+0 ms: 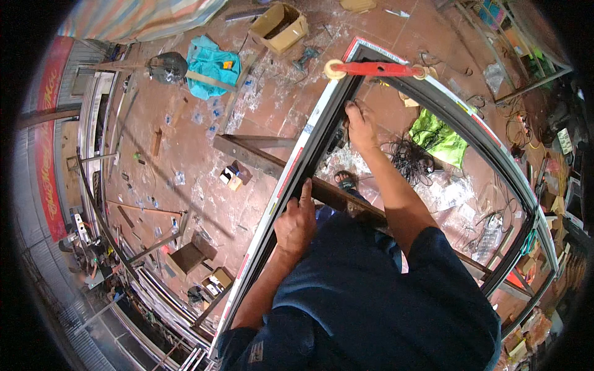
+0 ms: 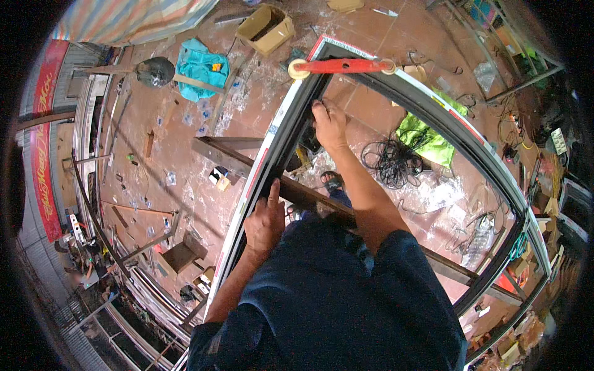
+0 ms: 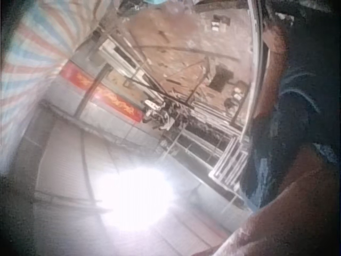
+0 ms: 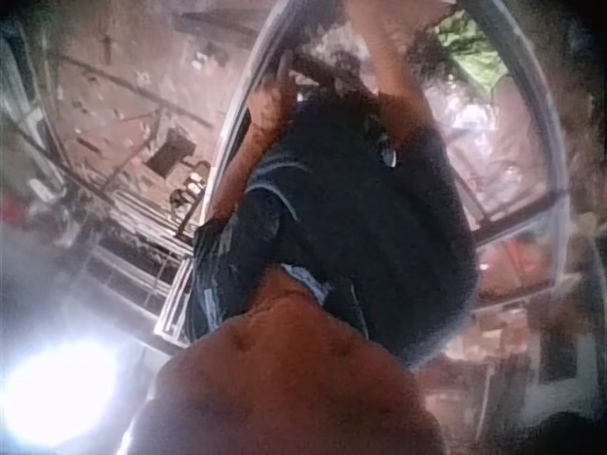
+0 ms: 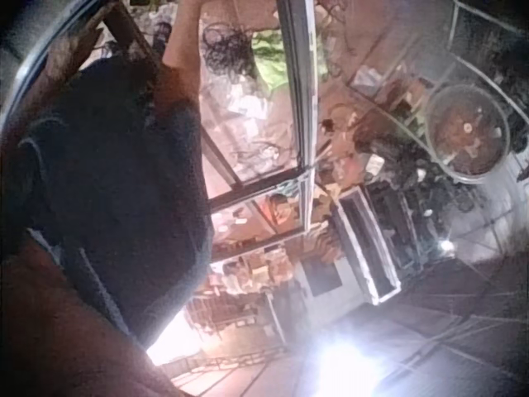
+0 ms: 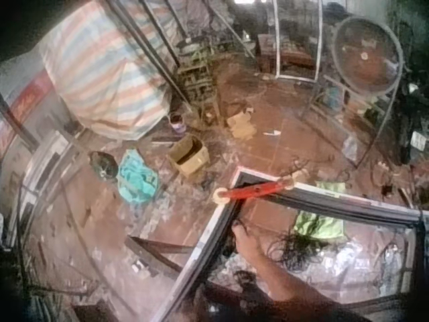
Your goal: The person installs a rubber seal into a window frame by hand, pressing it along the edges. They use a red-handled tool to tap the seal into place and adjust the frame orientation to access different sides.
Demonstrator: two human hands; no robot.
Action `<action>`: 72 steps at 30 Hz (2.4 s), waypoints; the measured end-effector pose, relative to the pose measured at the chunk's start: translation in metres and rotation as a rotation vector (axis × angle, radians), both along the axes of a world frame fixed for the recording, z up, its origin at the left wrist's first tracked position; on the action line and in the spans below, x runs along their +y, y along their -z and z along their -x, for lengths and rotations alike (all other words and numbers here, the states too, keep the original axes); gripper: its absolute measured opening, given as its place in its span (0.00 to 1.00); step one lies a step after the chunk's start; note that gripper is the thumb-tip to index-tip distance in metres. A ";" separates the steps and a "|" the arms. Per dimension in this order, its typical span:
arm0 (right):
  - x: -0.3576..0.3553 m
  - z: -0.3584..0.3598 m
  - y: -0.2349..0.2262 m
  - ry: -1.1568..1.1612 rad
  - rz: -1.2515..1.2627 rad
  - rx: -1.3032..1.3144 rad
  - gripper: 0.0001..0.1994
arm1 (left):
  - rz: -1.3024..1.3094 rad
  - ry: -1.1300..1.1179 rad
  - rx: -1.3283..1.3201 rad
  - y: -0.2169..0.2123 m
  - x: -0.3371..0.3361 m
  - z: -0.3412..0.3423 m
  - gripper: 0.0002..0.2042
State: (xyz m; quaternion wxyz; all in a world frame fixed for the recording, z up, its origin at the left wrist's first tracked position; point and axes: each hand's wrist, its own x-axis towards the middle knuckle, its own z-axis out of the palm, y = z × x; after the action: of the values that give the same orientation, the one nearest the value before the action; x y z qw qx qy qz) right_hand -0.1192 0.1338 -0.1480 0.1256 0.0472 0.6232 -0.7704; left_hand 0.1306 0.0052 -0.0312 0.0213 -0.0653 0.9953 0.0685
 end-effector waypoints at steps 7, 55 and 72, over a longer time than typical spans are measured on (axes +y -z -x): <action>0.008 0.008 -0.005 -0.028 -0.061 0.063 0.18 | 0.009 -0.006 0.015 0.007 0.000 -0.001 0.34; -0.001 0.060 0.023 0.220 -0.275 0.232 0.22 | -0.061 -0.067 -0.052 0.007 0.002 0.002 0.38; -0.042 0.064 -0.035 0.617 0.393 -0.035 0.17 | -0.004 -0.052 0.081 0.016 -0.001 0.002 0.37</action>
State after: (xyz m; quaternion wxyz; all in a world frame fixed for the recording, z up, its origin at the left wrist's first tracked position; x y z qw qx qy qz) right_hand -0.1831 0.0918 -0.1133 -0.0952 0.2209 0.4174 -0.8763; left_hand 0.1284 0.0042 -0.0468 -0.0208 -0.0883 0.9932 0.0735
